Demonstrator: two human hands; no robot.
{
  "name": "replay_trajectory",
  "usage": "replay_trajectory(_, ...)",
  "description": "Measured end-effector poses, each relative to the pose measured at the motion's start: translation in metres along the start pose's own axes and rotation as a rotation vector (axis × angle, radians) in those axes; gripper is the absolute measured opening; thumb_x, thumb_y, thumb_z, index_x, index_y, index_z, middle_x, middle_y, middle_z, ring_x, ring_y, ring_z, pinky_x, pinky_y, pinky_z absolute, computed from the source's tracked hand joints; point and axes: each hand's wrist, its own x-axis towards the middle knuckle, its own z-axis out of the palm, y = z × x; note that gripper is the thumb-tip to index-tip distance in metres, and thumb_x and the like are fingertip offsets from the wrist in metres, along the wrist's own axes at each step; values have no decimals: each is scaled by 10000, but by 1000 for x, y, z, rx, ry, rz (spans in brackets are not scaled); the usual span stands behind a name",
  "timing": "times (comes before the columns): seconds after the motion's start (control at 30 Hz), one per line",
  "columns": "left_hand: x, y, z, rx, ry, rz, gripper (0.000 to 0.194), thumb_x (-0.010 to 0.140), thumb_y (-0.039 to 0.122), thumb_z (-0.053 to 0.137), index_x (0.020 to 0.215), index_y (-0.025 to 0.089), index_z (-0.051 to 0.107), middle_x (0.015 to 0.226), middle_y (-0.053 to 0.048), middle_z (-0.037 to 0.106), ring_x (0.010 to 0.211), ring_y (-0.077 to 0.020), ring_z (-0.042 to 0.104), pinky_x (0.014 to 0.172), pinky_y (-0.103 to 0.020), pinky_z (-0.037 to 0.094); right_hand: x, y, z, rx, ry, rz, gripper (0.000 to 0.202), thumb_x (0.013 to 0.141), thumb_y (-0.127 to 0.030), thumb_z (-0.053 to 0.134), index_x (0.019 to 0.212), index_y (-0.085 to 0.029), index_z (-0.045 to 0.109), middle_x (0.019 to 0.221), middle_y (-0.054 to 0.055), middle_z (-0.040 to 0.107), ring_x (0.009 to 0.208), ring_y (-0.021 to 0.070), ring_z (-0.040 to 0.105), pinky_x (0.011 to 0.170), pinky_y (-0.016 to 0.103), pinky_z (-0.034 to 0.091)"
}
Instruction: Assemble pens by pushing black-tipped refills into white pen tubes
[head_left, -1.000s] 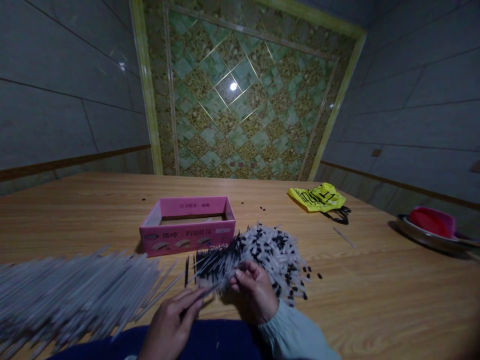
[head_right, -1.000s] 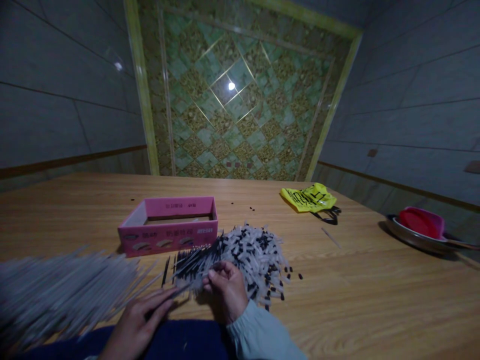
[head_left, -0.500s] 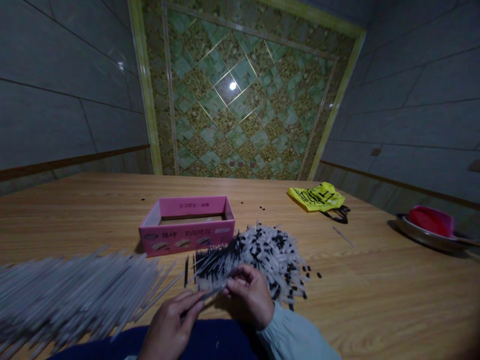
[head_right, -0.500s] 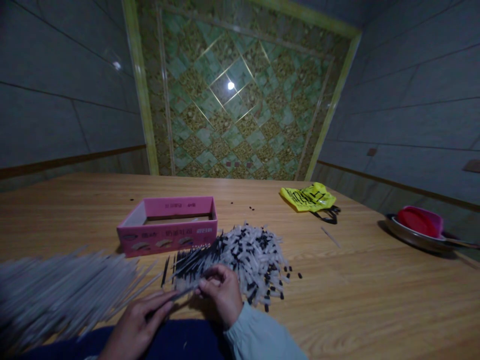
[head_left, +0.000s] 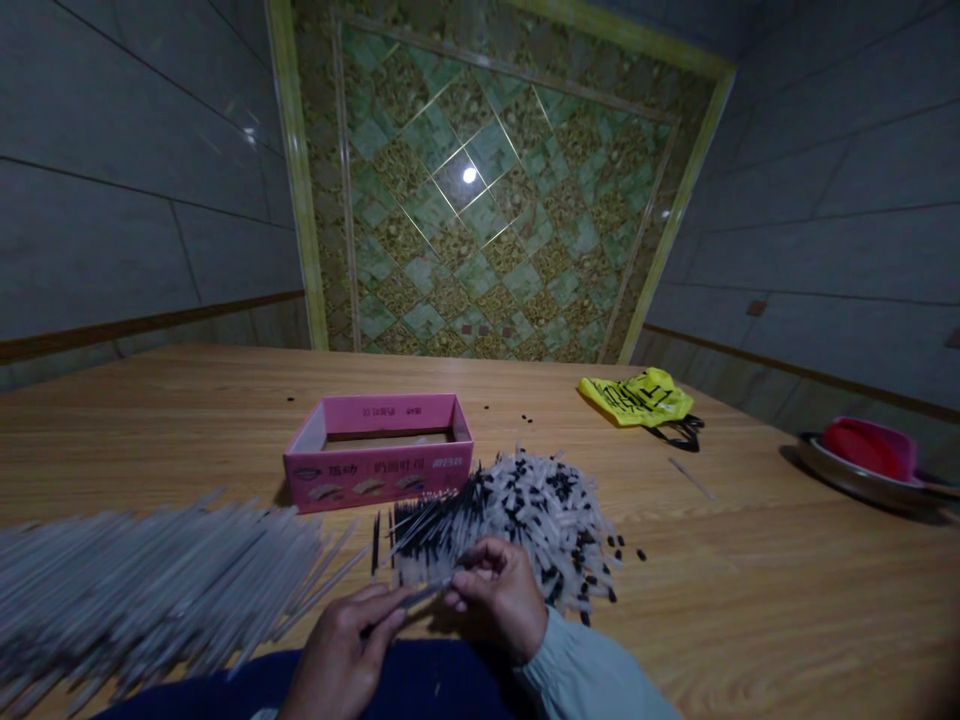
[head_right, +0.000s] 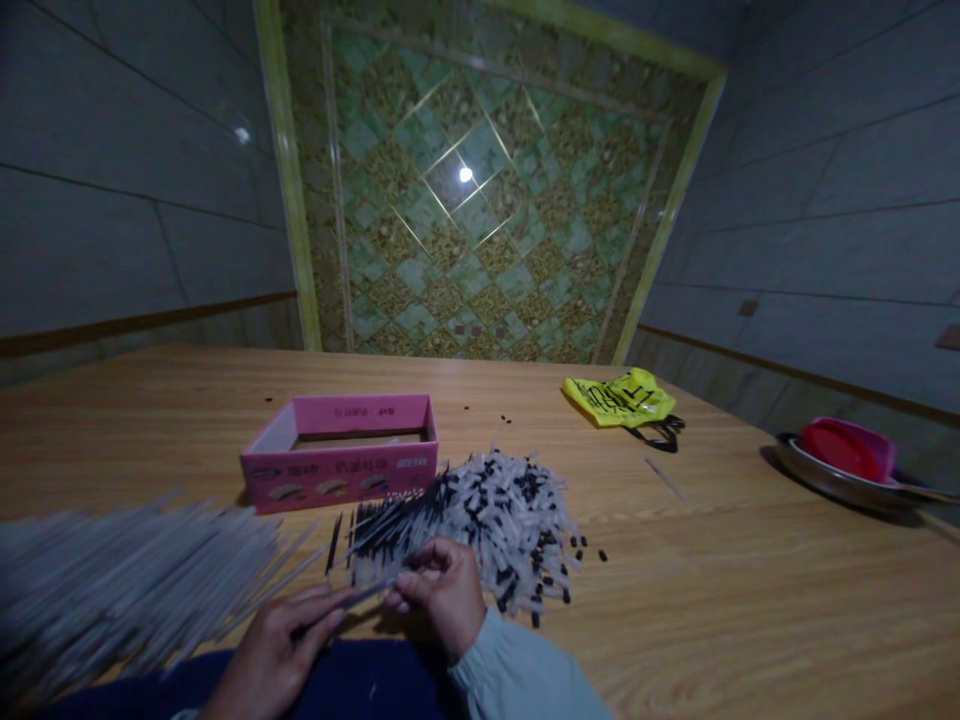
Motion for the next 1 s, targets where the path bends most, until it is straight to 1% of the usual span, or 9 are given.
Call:
replay_trajectory(0.13, 2, -3, 4, 1, 20, -17, 267, 840, 339, 496, 998, 279, 703, 926, -27, 738, 870, -175, 672, 780, -261, 524, 1, 1, 2, 5, -5, -41, 419, 529, -383, 817, 692, -166, 498, 514, 8, 639, 450, 137, 597, 472, 237, 462)
replay_trajectory(0.2, 3, -7, 3, -15, 81, -22, 287, 825, 367, 515, 1028, 262, 688, 1001, -39, 723, 933, -186, 657, 833, -280, 509, 3, -2, 2, 6, -7, -65, 385, 567, -371, 800, 711, -169, 506, 542, 9, 644, 470, 137, 601, 481, 236, 464)
replay_trajectory(0.37, 5, -27, -15, -11, 512, -165, 385, 843, 406, 457, 1111, 187, 625, 1110, -90, 670, 1043, -213, 599, 894, -335, 473, 30, -40, -5, -3, 143, -230, 321, 638, -363, 752, 797, -163, 556, 638, 13, 637, 612, 170, 651, 569, 263, 514)
replay_trajectory(0.43, 4, -35, -23, 39, 607, -211, 366, 854, 405, 427, 1050, 185, 645, 1072, -88, 676, 1012, -216, 605, 881, -345, 471, 55, -65, -7, -88, 203, -375, 329, 669, -386, 711, 846, -155, 559, 707, 35, 649, 652, 180, 661, 616, 297, 532)
replay_trajectory(0.5, 4, -39, -26, 136, 594, -205, 340, 844, 400, 442, 994, 187, 661, 1028, -84, 683, 977, -221, 607, 874, -352, 462, 85, -87, -5, -347, 298, -547, 316, 724, -417, 626, 874, -147, 557, 759, 59, 657, 694, 191, 664, 615, 307, 534)
replay_trajectory(0.6, 3, -41, -27, 331, 488, -172, 312, 832, 356, 459, 995, 188, 665, 995, -80, 686, 946, -234, 597, 855, -366, 444, 131, -103, 6, -505, 330, -591, 258, 703, -364, 618, 841, -147, 594, 766, 70, 669, 716, 198, 649, 622, 304, 517)
replay_trajectory(0.7, 1, -39, -29, 516, 438, -235, 302, 820, 301, 457, 1010, 194, 665, 997, -77, 687, 931, -248, 587, 818, -372, 427, 163, -97, 24, -668, 353, -590, 136, 652, -278, 644, 733, -169, 635, 724, 51, 674, 715, 190, 628, 668, 293, 489)
replay_trajectory(0.87, -1, -35, -31, 648, 313, -317, 283, 803, 304, 464, 948, 218, 691, 936, -63, 704, 895, -260, 589, 740, -371, 402, 175, -70, 52, -851, 380, -541, 55, 611, -229, 673, 658, -204, 659, 635, 22, 665, 667, 192, 618, 649, 281, 447)
replay_trajectory(1.0, 0, -31, -27, 677, 241, -320, 279, 790, 249, 461, 937, 218, 696, 896, -60, 704, 884, -252, 585, 729, -357, 388, 174, -60, 59, -896, 378, -541, 76, 643, -253, 655, 702, -208, 671, 689, 28, 685, 690, 187, 624, 650, 265, 440)
